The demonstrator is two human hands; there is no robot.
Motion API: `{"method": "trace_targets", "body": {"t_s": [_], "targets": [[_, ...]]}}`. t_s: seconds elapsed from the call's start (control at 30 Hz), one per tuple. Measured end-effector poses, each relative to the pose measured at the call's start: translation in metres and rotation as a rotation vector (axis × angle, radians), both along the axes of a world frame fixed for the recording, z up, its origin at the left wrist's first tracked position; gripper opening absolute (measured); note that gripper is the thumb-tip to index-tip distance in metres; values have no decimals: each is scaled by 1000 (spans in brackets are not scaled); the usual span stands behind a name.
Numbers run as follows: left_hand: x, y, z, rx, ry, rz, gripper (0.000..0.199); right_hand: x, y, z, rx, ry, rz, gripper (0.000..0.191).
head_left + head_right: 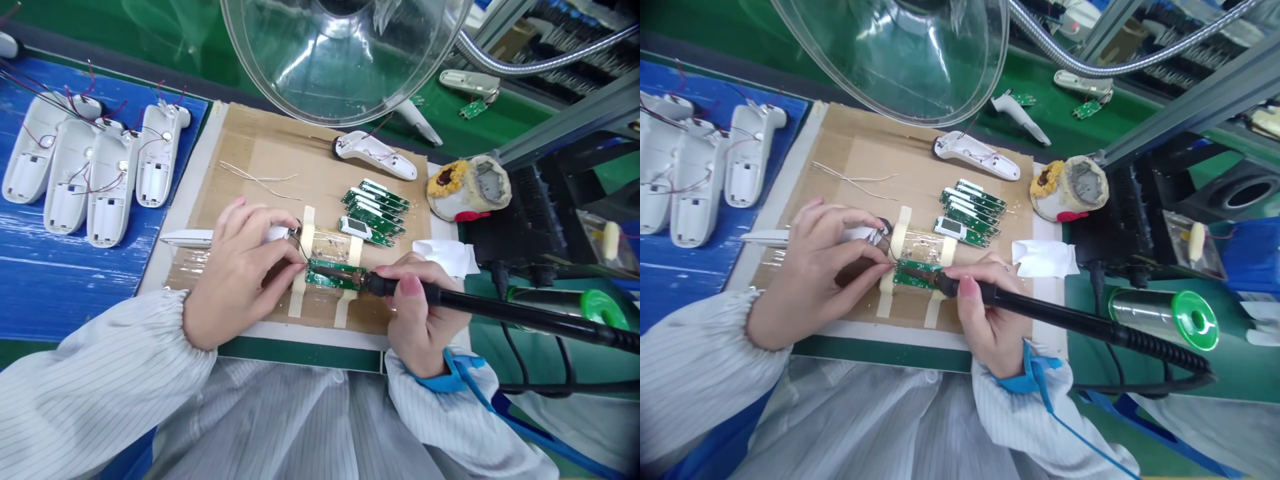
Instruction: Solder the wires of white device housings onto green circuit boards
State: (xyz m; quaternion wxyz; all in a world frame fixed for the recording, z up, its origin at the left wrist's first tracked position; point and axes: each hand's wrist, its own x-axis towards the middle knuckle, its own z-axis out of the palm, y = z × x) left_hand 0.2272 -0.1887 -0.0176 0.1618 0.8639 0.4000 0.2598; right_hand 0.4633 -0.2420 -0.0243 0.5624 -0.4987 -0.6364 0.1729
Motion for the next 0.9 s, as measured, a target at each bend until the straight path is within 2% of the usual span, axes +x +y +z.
{"method": "trace_targets", "body": {"t_s": [0.37, 0.5, 0.73, 0.83, 0.9], "targets": [[2, -2, -1, 16, 19, 23, 9, -1, 1, -3, 42, -60, 5, 18], [3, -3, -2, 40, 11, 32, 10, 0, 0, -5, 103, -123, 8, 15], [4, -4, -1, 24, 5, 36, 9, -2, 4, -4, 180, -101, 26, 15], [4, -4, -1, 18, 8, 35, 9, 0, 2, -1, 148, -114, 31, 15], [4, -4, -1, 15, 8, 37, 9, 3, -1, 2, 56, -146, 41, 13]]}}
